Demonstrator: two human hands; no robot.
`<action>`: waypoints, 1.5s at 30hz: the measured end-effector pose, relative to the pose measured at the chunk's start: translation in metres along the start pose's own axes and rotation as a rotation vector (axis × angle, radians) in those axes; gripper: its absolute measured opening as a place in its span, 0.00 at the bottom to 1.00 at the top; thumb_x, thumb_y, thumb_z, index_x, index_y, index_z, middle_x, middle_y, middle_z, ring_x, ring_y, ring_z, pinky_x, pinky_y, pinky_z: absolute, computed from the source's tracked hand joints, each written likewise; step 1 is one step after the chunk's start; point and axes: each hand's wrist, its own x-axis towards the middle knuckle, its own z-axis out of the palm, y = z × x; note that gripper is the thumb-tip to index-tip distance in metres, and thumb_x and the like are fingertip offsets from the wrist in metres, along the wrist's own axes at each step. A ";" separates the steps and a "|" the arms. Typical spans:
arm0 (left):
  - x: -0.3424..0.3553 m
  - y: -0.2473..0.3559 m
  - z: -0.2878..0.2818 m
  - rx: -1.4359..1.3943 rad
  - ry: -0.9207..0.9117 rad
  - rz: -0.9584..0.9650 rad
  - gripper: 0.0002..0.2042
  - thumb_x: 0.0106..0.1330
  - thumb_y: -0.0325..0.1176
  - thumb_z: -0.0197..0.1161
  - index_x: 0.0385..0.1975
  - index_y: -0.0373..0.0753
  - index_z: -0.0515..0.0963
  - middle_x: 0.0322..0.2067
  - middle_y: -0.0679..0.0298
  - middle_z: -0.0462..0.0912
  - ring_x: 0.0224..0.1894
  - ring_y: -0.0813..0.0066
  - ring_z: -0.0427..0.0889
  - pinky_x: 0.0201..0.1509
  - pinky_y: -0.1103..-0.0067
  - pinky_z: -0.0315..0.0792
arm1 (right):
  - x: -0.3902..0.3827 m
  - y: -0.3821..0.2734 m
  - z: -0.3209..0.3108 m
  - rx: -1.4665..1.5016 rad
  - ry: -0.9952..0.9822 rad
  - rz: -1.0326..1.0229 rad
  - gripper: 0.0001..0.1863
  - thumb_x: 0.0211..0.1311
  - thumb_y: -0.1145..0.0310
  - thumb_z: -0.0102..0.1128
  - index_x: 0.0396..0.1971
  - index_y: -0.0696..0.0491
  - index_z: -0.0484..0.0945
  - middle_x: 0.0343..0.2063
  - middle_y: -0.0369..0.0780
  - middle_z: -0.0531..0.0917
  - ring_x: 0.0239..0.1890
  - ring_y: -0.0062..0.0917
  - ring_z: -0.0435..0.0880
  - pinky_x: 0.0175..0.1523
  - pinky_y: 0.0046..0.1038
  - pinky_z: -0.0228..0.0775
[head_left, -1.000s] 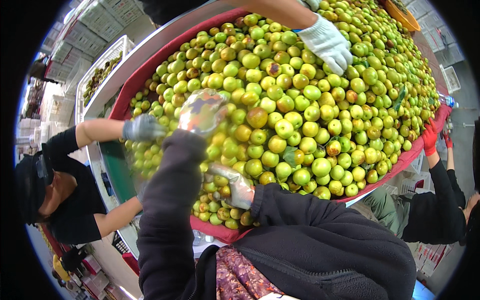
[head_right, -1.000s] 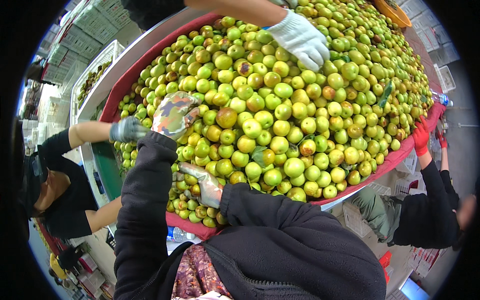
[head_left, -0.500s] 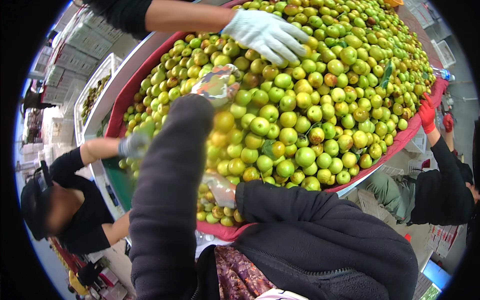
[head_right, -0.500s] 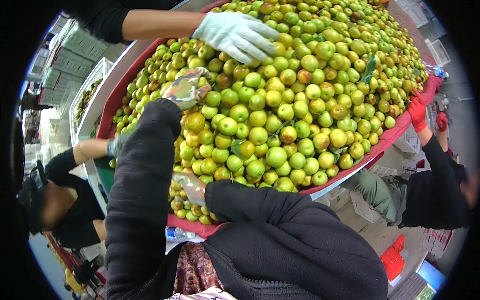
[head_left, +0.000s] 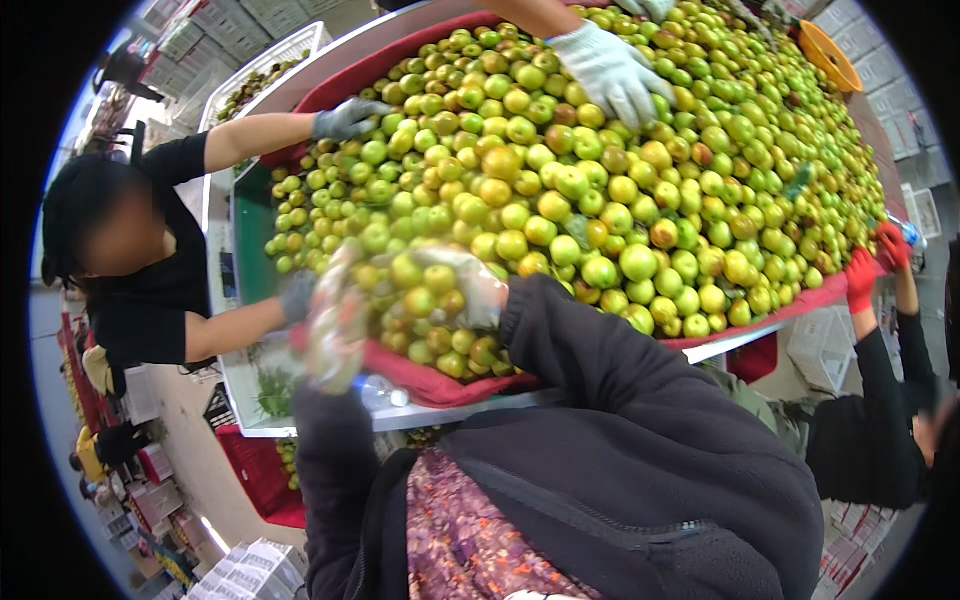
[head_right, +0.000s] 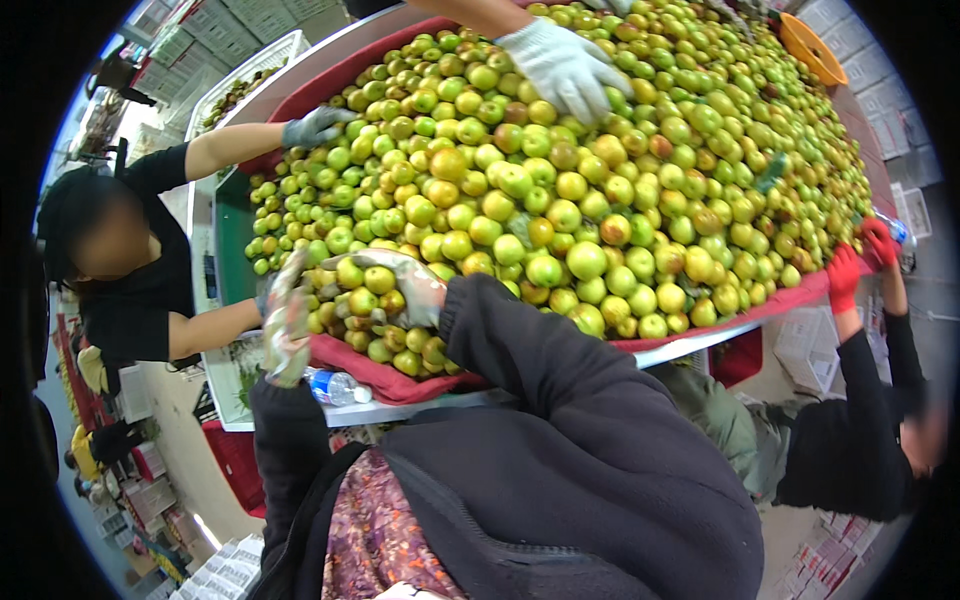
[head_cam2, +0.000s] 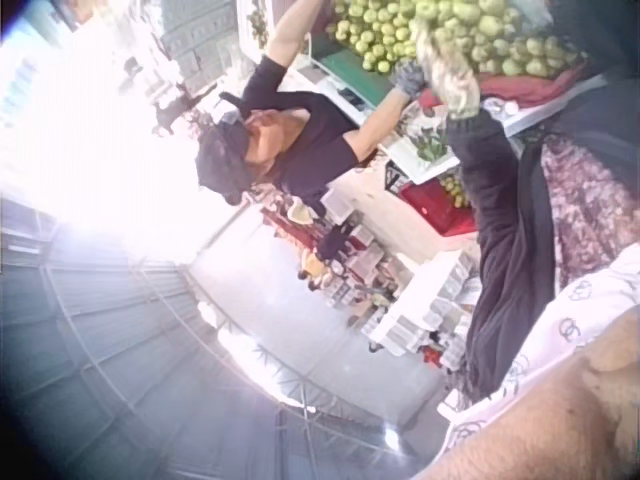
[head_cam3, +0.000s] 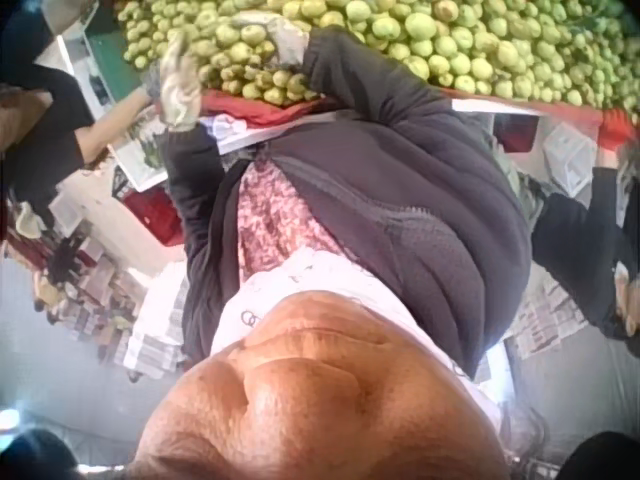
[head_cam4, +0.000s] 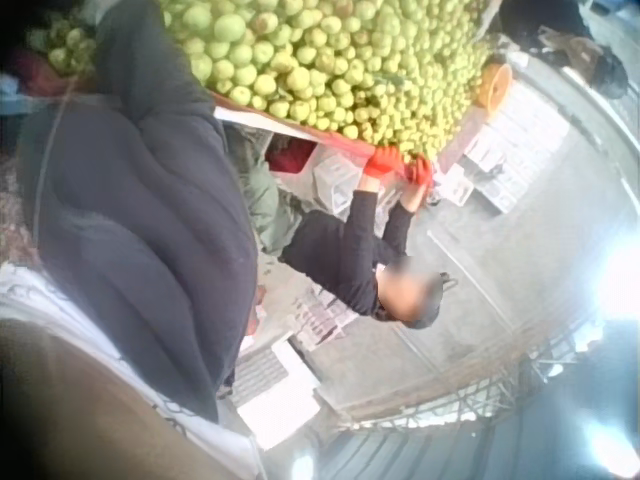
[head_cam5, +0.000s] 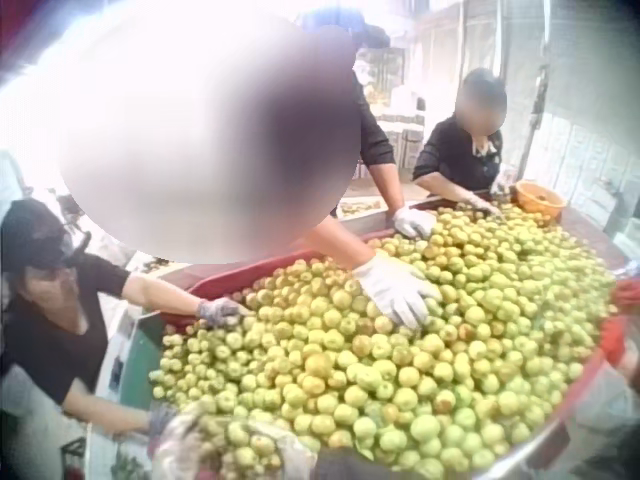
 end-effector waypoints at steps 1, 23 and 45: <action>-0.016 -0.003 -0.011 -0.080 0.032 0.013 0.27 0.70 0.41 0.49 0.64 0.30 0.60 0.64 0.52 0.63 0.64 0.62 0.65 0.68 0.69 0.58 | -0.002 -0.002 0.002 -0.030 -0.102 0.014 0.22 0.66 0.59 0.50 0.55 0.55 0.71 0.46 0.43 0.81 0.39 0.31 0.85 0.36 0.30 0.81; -0.409 0.024 0.020 -0.347 0.749 -0.331 0.19 0.71 0.36 0.49 0.58 0.34 0.69 0.55 0.60 0.74 0.54 0.74 0.74 0.47 0.81 0.74 | -0.058 0.286 -0.009 -1.267 -0.379 0.132 0.21 0.67 0.55 0.53 0.52 0.53 0.71 0.46 0.41 0.79 0.48 0.34 0.79 0.53 0.35 0.74; 0.174 0.008 0.169 1.145 -0.399 0.217 0.20 0.64 0.38 0.55 0.57 0.45 0.70 0.45 0.52 0.79 0.45 0.53 0.79 0.48 0.66 0.73 | -0.050 0.023 -0.048 -1.137 0.079 -0.418 0.07 0.64 0.70 0.53 0.39 0.54 0.76 0.35 0.39 0.79 0.35 0.26 0.77 0.40 0.27 0.70</action>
